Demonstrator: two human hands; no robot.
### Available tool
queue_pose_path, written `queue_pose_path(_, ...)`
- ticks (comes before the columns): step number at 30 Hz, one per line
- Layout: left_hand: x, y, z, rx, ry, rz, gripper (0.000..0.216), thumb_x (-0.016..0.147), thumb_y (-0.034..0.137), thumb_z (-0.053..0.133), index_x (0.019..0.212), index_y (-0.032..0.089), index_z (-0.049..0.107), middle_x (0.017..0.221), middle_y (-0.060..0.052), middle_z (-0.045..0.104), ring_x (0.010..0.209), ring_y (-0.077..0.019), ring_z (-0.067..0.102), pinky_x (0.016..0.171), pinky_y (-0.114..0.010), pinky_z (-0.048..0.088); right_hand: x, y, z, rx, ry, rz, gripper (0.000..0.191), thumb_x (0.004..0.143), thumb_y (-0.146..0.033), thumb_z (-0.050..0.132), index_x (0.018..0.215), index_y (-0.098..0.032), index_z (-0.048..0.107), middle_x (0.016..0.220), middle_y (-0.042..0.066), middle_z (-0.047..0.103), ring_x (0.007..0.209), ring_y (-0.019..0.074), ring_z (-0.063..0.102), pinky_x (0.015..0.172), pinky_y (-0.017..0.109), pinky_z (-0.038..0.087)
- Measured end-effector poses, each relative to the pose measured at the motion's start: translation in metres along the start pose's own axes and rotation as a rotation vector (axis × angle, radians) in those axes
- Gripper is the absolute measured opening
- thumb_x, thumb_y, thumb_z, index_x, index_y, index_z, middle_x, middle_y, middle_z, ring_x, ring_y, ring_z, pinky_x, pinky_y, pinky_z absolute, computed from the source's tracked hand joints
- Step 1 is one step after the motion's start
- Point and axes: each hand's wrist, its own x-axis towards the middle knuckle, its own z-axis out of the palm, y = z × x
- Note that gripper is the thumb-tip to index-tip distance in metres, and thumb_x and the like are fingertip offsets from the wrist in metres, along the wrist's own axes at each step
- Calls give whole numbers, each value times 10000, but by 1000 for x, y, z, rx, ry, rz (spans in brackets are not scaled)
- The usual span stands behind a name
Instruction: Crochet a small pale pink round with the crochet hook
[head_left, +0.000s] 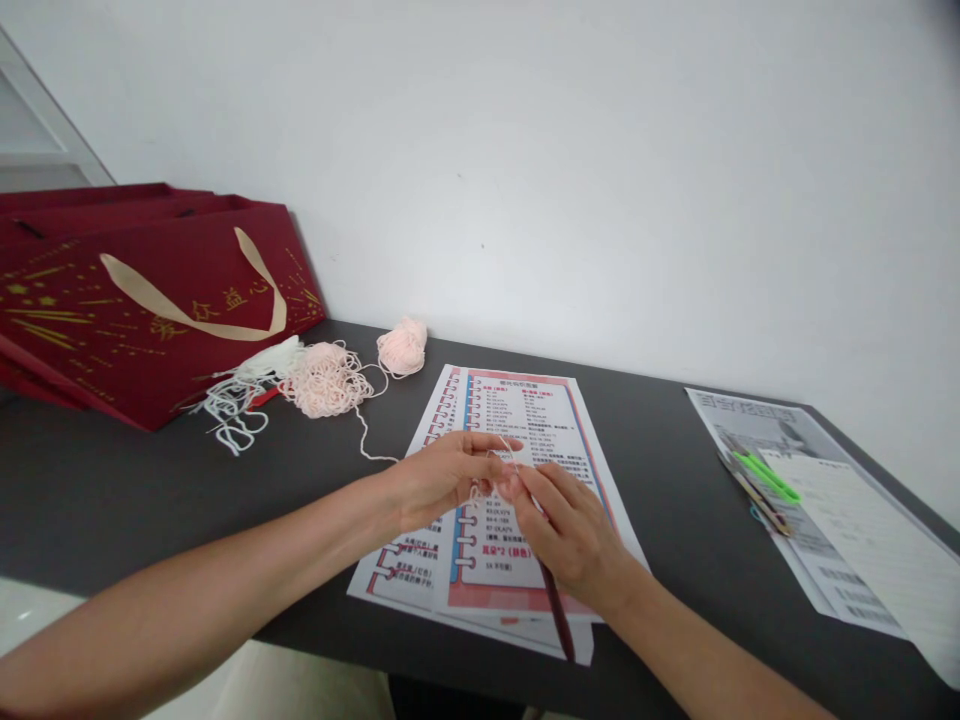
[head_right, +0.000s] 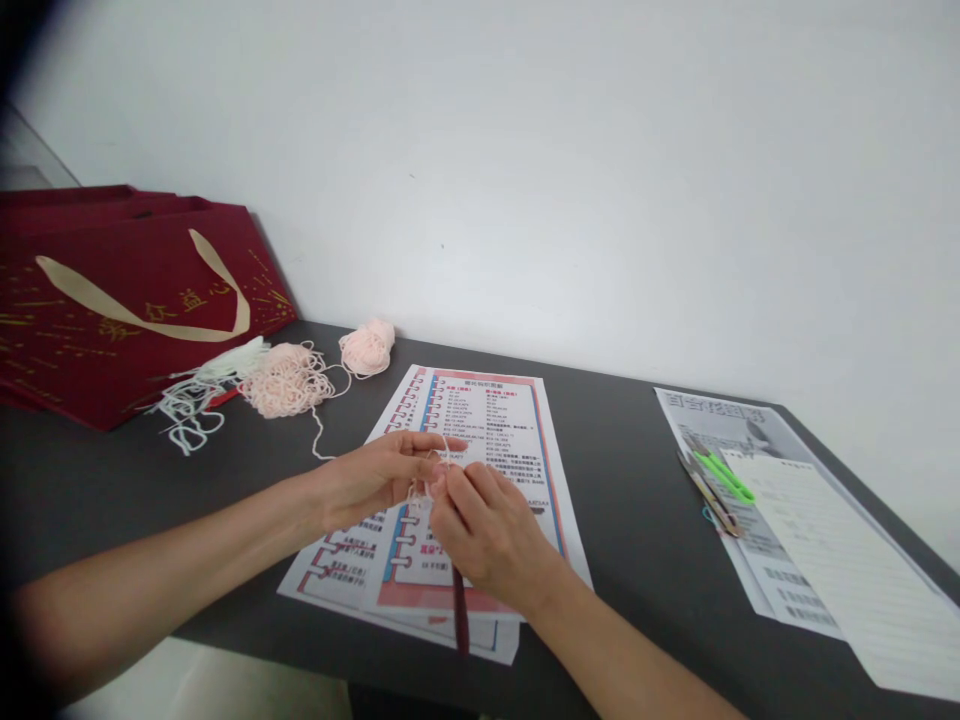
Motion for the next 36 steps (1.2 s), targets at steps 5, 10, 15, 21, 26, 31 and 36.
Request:
queue_pose_path(5, 2, -10, 8, 276, 153, 299, 480, 733, 176, 663, 1191, 119, 531, 617, 55, 552, 627, -112, 538, 714, -282, 414, -2, -11, 7, 103, -34, 227, 150, 872, -38, 433, 865, -164, 513, 772, 91, 593, 663, 188, 510, 558, 320, 458)
queue_pose_path(10, 1, -10, 2, 631, 224, 496, 448, 796, 234, 599, 1233, 159, 530, 687, 30, 544, 662, -128, 511, 708, -285, 410, -7, -13, 4, 492, 177, 475, 175, 857, -49, 471, 900, -214, 510, 842, 50, 572, 741, 171, 564, 619, 295, 473)
queue_pose_path(15, -5, -4, 4, 820, 280, 605, 382, 831, 257, 565, 1209, 206, 557, 685, 22, 562, 684, -141, 530, 711, -280, 415, 3, -13, 0, 877, 320, 916, 112, 865, -163, 532, 769, -221, 542, 697, -4, 558, 593, 131, 520, 546, 268, 438)
queue_pose_path(21, -11, 0, 9, 901, 268, 679, 261, 853, 243, 535, 1099, 219, 620, 742, -21, 601, 869, -198, 586, 834, -304, 415, 10, -4, 0, 1372, 388, 1252, 166, 861, -229, 539, 698, -203, 518, 636, -22, 550, 499, 102, 489, 444, 229, 418)
queue_pose_path(26, -10, 3, 7, 903, 276, 663, 200, 840, 251, 549, 1009, 221, 650, 756, -29, 621, 848, -206, 587, 803, -309, 423, -1, -4, -7, 720, 224, 648, 158, 827, -79, 555, 863, -230, 583, 820, 19, 623, 685, 140, 594, 623, 273, 493)
queue_pose_path(31, -10, 5, 8, 916, 261, 679, 153, 834, 230, 553, 946, 219, 656, 742, -20, 617, 834, -194, 589, 839, -315, 419, -4, -3, -10, 520, 178, 414, 237, 824, -27, 527, 928, -240, 540, 868, 46, 619, 782, 178, 610, 677, 301, 509)
queue_pose_path(36, -10, 6, 8, 957, 238, 646, 120, 832, 223, 560, 909, 208, 651, 742, -14, 627, 847, -193, 599, 744, -284, 414, -2, 0, -11, 536, 167, 500, 196, 831, -51, 529, 892, -237, 520, 844, 41, 617, 754, 174, 616, 642, 290, 504)
